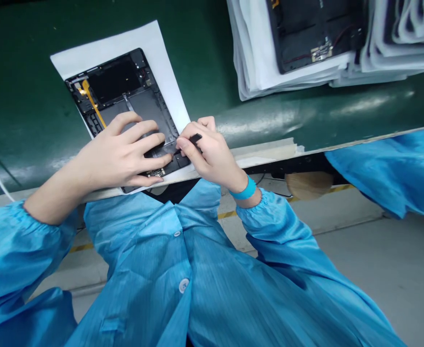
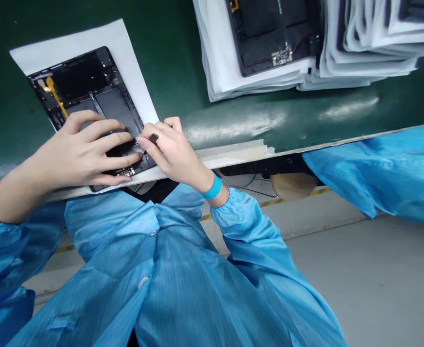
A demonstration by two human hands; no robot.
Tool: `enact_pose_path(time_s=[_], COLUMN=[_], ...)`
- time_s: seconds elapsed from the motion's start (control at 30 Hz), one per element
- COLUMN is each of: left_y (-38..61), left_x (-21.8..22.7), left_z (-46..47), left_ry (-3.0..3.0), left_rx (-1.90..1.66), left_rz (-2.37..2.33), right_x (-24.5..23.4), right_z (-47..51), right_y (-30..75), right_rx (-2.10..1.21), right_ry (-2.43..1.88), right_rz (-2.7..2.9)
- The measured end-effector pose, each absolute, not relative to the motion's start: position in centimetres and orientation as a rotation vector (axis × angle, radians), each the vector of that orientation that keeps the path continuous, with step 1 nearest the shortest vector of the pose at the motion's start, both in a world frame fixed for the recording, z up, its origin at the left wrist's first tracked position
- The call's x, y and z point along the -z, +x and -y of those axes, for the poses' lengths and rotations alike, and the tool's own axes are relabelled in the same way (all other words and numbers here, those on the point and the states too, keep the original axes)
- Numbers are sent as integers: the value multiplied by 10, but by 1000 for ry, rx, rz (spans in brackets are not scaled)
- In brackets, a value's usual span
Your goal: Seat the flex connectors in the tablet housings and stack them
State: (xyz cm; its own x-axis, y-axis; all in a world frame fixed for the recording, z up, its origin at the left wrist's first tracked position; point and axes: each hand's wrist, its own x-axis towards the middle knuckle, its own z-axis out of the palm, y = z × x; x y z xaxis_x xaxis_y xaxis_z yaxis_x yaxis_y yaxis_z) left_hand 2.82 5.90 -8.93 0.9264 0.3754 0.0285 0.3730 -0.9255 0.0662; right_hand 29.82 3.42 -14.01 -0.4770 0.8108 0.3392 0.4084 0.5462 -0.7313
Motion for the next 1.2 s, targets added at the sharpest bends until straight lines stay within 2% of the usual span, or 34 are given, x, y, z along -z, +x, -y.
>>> enact_pose_path(time_s=[0.23, 0.4, 0.6, 1.2], left_y=[29, 27, 23, 29], left_x=[92, 98, 109, 101], left_z=[-59, -54, -47, -50], left_ry=[2645, 2773, 2888, 2850], left_rx=[-201, -157, -337, -165], left_rz=[-694, -731, -743, -719], right_x=[142, 146, 142, 147], right_z=[-34, -33, -31, -32], right_y=[299, 298, 299, 296], right_rx=[-732, -658, -674, -608], right_ry=[-969, -938, -992, -1060], right_rz=[2150, 2198, 2055, 2108])
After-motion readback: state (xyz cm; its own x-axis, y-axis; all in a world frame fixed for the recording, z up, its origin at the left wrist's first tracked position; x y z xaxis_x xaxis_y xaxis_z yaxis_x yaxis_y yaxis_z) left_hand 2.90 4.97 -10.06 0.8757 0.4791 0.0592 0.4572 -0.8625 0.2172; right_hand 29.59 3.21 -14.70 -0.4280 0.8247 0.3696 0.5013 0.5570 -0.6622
